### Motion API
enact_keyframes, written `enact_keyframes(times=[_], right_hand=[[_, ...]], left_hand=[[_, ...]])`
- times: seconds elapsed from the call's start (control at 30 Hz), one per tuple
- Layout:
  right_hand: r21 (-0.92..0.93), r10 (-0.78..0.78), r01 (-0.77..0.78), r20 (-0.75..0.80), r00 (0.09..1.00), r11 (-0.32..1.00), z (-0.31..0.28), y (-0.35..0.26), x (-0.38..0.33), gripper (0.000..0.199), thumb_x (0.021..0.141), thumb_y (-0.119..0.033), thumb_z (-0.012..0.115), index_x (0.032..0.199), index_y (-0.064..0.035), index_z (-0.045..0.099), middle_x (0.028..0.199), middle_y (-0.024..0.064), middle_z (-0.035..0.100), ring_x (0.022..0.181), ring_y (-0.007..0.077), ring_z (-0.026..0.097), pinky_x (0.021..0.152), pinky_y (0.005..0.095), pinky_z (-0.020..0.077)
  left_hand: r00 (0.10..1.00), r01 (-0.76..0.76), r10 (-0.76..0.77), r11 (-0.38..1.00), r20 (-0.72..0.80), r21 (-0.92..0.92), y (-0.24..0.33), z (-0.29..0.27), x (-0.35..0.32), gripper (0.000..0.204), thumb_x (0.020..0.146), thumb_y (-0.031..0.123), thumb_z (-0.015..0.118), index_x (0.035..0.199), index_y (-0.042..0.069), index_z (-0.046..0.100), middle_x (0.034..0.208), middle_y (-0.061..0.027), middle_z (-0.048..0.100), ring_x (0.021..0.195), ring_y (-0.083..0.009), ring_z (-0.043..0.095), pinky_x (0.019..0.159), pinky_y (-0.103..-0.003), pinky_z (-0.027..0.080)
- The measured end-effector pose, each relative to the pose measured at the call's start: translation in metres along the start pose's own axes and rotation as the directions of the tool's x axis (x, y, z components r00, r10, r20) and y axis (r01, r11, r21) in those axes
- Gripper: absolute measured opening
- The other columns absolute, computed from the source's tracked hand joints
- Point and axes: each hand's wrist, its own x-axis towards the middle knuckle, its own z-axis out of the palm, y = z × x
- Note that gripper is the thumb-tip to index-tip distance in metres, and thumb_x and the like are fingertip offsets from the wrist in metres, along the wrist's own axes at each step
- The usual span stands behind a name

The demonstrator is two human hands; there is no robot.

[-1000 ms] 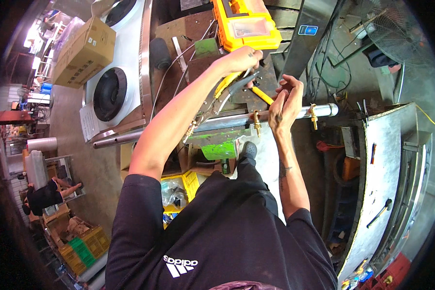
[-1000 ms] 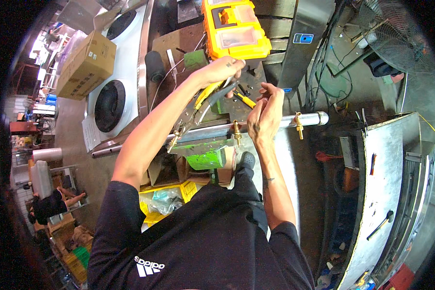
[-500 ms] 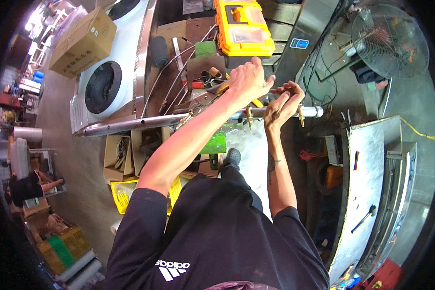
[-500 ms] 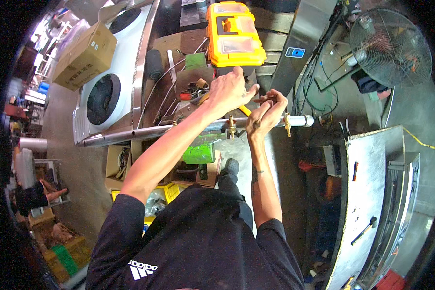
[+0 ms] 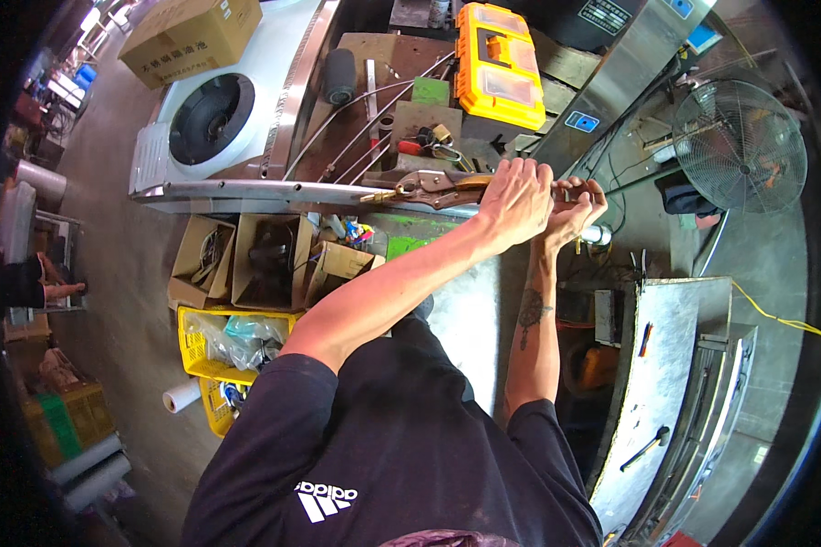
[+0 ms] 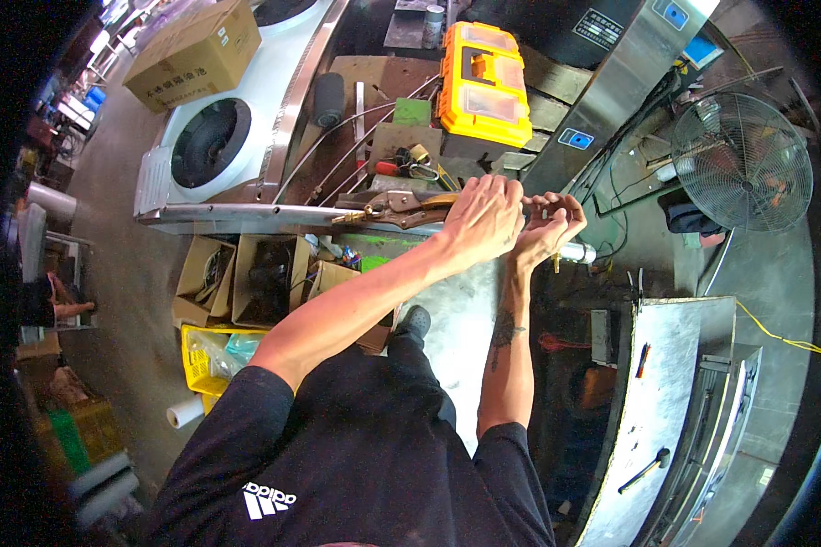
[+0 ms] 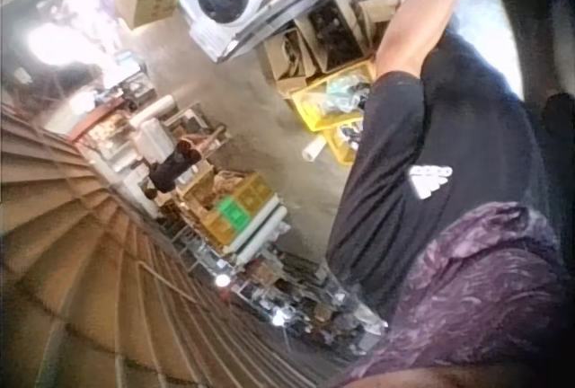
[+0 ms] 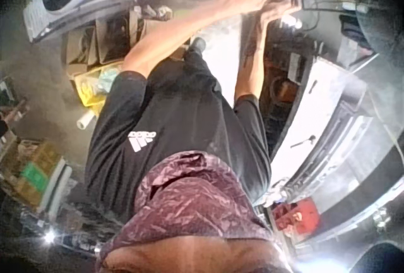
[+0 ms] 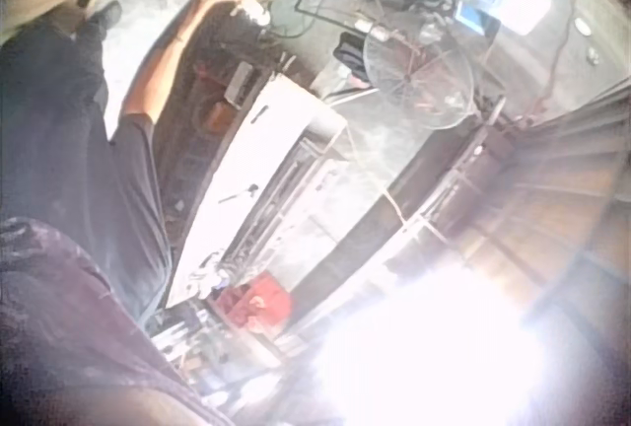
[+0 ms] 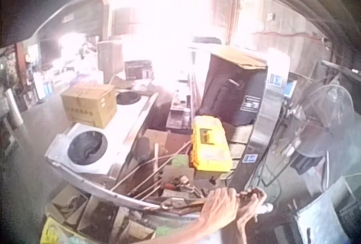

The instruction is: The person assembles a metal frame by securing brass fittings with wire ties using pliers. They apply adhesive from a tube to the fittings before tightening the ties. The work occurs at a metal workbench in a workshop with tools and parts nearby.

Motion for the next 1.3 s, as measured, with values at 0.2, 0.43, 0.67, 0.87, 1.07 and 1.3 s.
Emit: enact_keyframes(times=[0.2,0.43,0.67,0.87,1.07,1.3], right_hand=[[-0.004,0.187,-0.189,0.169,0.968,0.982,-0.005,-0.012,0.007,0.021,0.105,-0.013,0.046,0.122,-0.0024,0.053,0.099,0.0121,0.065,0.085,0.0214,0.063,0.079,0.0384,0.0581],[-0.536,0.508,-0.228,0.46,0.728,0.813,0.031,-0.099,-0.024,0.017,0.102,-0.008,0.054,0.113,-0.001,0.064,0.098,0.0063,0.064,0.087,0.0154,0.06,0.081,0.0269,0.0506],[-0.901,0.928,-0.273,0.268,0.259,0.337,0.056,-0.11,-0.089,0.044,0.113,-0.038,0.051,0.136,-0.0028,0.063,0.116,0.0073,0.071,0.102,0.0149,0.066,0.089,0.0288,0.0535],[-0.623,0.996,-0.781,0.086,-0.022,0.037,0.082,-0.098,-0.149,0.045,0.109,-0.043,0.057,0.118,-0.0005,0.064,0.097,0.0159,0.075,0.079,0.0211,0.074,0.066,0.0341,0.0619],[-0.317,0.984,-0.947,0.179,-0.001,0.057,0.076,-0.083,-0.201,0.042,0.111,-0.047,0.049,0.122,-0.0072,0.057,0.097,0.0098,0.07,0.082,0.0208,0.069,0.073,0.0353,0.0605],[-0.196,0.949,-0.965,0.293,0.115,0.177,0.099,-0.065,-0.251,0.052,0.109,-0.057,0.046,0.112,-0.0062,0.055,0.101,0.0094,0.065,0.092,0.0186,0.064,0.08,0.033,0.0571]], left_hand=[[0.991,-0.097,0.096,0.995,-0.098,-0.005,0.014,-0.012,-0.032,0.028,0.092,0.029,0.064,0.102,0.003,0.061,0.094,-0.0137,0.064,0.091,-0.0289,0.063,0.084,-0.044,0.047],[0.944,-0.316,0.305,0.945,-0.126,-0.086,0.019,-0.031,-0.086,0.03,0.091,0.035,0.068,0.098,0.005,0.067,0.092,-0.0105,0.066,0.095,-0.0266,0.065,0.089,-0.043,0.048],[0.875,-0.483,0.471,0.866,-0.107,-0.13,0.007,-0.065,-0.153,0.024,0.094,0.032,0.065,0.089,0.009,0.065,0.085,-0.0102,0.068,0.09,-0.0236,0.069,0.092,-0.042,0.051],[0.854,-0.52,0.496,0.807,-0.157,-0.279,-0.013,-0.095,-0.191,0.021,0.096,0.03,0.065,0.09,0.01,0.065,0.084,-0.0056,0.064,0.085,-0.0199,0.065,0.084,-0.038,0.05],[0.822,-0.564,0.542,0.726,-0.177,-0.393,-0.042,-0.111,-0.22,0.026,0.094,0.03,0.068,0.082,0.009,0.063,0.081,-0.0059,0.06,0.082,-0.0227,0.062,0.082,-0.038,0.05],[0.775,-0.594,0.612,0.617,-0.16,-0.516,-0.095,-0.146,-0.234,0.031,0.093,0.026,0.07,0.07,0.007,0.06,0.075,-0.0056,0.057,0.079,-0.0234,0.061,0.075,-0.037,0.052]])
